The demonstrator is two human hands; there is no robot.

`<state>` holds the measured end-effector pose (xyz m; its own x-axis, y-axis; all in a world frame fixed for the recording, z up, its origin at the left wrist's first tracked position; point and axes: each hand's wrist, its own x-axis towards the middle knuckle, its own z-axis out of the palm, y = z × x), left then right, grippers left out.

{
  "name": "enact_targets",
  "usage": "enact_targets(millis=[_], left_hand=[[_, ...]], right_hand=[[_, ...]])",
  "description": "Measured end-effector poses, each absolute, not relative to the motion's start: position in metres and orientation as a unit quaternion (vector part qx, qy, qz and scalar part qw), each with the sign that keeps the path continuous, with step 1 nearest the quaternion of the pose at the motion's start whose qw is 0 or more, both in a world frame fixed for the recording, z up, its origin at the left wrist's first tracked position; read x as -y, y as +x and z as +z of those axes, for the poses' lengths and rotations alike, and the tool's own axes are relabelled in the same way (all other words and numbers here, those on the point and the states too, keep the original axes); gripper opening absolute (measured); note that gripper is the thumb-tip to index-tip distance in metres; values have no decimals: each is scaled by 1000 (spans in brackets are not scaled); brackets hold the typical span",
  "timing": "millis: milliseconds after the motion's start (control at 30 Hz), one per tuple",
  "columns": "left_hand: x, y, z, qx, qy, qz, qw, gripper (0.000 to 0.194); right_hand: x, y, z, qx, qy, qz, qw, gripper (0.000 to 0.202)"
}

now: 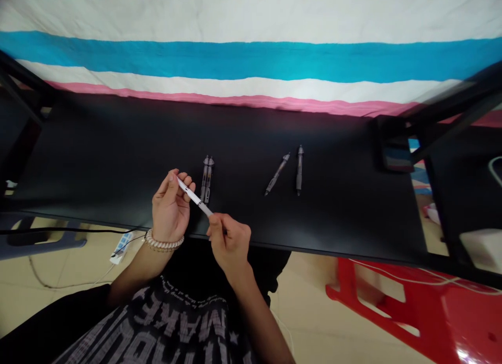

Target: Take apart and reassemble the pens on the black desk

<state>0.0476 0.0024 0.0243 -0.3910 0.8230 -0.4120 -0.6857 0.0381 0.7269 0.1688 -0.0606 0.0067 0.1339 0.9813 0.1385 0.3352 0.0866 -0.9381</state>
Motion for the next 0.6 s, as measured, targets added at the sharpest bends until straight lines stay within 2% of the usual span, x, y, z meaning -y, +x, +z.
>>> enact_targets(millis=[100,300,433,600], left_hand=[[-2,49,25,-472,75,686,549,20],[-2,51,24,-466,76,689,549,22],[-2,52,25,-464,78,692,547,22],[-1,52,24,-469,79,688,549,21]], right_hand=[[61,170,8,547,-589,358,476,21],[62,168,7,565,-596,315,477,20],[63,167,3,557,-589,348,471,21],[66,164,0,570,-587,313,483,19]])
